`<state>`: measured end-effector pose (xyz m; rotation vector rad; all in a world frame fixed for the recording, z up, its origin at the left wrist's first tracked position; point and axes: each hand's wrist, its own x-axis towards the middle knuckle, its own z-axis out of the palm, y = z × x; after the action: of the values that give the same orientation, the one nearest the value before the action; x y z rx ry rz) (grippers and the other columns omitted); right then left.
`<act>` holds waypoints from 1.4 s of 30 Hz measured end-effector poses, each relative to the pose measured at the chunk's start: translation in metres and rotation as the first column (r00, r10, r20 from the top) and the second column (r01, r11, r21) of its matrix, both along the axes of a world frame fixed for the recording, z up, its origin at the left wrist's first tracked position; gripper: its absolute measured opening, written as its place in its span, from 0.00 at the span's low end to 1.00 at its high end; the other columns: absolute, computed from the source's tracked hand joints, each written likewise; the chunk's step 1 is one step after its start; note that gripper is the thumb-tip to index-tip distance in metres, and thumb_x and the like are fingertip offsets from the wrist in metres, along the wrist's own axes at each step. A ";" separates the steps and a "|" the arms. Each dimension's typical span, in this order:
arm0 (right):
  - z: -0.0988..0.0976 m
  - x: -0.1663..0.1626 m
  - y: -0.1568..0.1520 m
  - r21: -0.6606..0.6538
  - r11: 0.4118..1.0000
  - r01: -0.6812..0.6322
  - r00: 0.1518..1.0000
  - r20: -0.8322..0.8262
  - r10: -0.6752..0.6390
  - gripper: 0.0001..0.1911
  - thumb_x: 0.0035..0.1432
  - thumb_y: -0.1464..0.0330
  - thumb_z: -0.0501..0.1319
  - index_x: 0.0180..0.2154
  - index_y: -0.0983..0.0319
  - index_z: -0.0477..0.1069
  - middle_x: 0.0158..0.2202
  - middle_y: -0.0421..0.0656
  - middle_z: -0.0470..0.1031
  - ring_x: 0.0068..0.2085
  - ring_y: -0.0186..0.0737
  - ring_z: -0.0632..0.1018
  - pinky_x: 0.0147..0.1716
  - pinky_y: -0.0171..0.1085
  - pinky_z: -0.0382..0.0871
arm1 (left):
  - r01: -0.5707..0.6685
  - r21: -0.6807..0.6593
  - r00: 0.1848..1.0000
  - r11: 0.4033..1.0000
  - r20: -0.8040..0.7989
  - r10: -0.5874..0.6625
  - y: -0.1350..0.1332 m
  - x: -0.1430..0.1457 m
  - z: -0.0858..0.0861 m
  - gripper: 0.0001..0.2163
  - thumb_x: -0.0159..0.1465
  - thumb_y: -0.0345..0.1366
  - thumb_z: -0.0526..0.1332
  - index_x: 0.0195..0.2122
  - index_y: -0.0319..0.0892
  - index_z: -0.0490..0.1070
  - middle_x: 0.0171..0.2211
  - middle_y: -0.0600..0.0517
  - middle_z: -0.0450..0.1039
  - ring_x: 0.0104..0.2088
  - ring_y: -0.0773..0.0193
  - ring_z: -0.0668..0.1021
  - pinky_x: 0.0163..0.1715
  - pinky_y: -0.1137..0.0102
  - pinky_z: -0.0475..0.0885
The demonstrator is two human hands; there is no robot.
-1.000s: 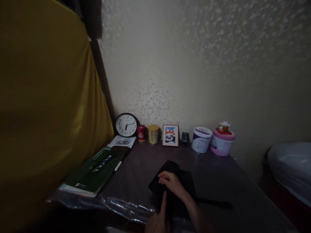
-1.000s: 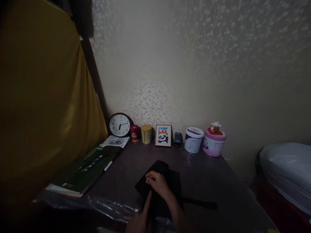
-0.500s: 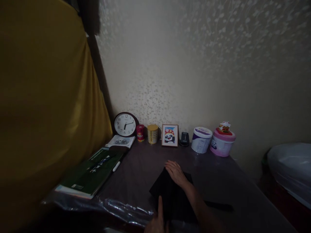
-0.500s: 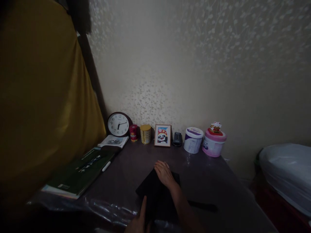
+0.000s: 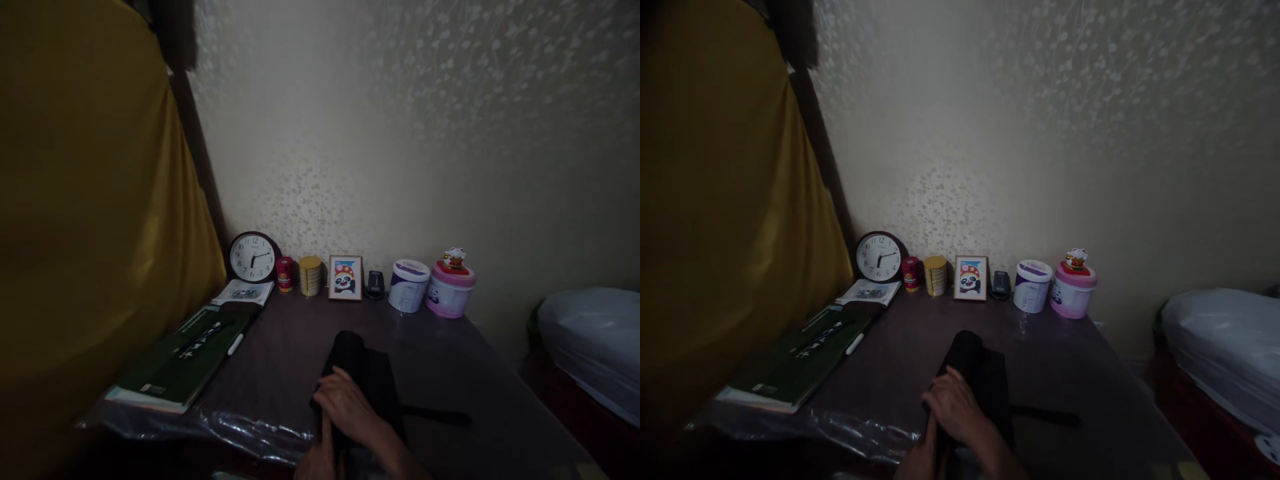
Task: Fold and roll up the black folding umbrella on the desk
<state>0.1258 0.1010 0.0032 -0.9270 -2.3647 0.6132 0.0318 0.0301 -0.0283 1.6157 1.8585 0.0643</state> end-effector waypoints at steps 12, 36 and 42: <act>-0.027 0.107 0.022 -0.291 0.653 0.699 0.577 -0.308 -0.756 0.18 0.50 0.57 0.51 0.36 0.62 0.70 0.37 0.49 0.75 0.41 0.48 0.74 0.43 0.45 0.66 | -0.007 0.119 1.000 0.993 0.017 0.005 -0.011 0.002 0.009 0.30 0.62 0.33 0.46 0.62 0.34 0.30 0.44 0.41 0.72 0.44 0.60 0.75 0.39 0.71 0.64; 0.008 0.054 0.024 -0.635 0.697 0.332 0.642 -0.389 -0.661 0.24 0.45 0.54 0.59 0.41 0.62 0.70 0.32 0.44 0.76 0.35 0.45 0.76 0.31 0.37 0.68 | -0.027 0.267 0.999 0.963 0.046 0.015 -0.019 0.000 0.003 0.30 0.62 0.35 0.46 0.62 0.33 0.34 0.41 0.42 0.73 0.40 0.60 0.75 0.35 0.72 0.62; 0.001 0.015 0.043 -0.643 0.667 0.376 0.697 -0.278 -0.661 0.26 0.47 0.58 0.58 0.47 0.64 0.65 0.40 0.47 0.73 0.38 0.41 0.75 0.31 0.34 0.67 | 0.004 0.306 0.998 0.952 0.059 -0.024 -0.019 -0.004 -0.002 0.30 0.61 0.35 0.46 0.62 0.32 0.35 0.43 0.41 0.72 0.41 0.60 0.75 0.36 0.71 0.62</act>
<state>0.1410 0.1437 0.0038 -1.4397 -1.3412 1.1365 0.0279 0.0114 -0.0304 1.8100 1.8574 0.4109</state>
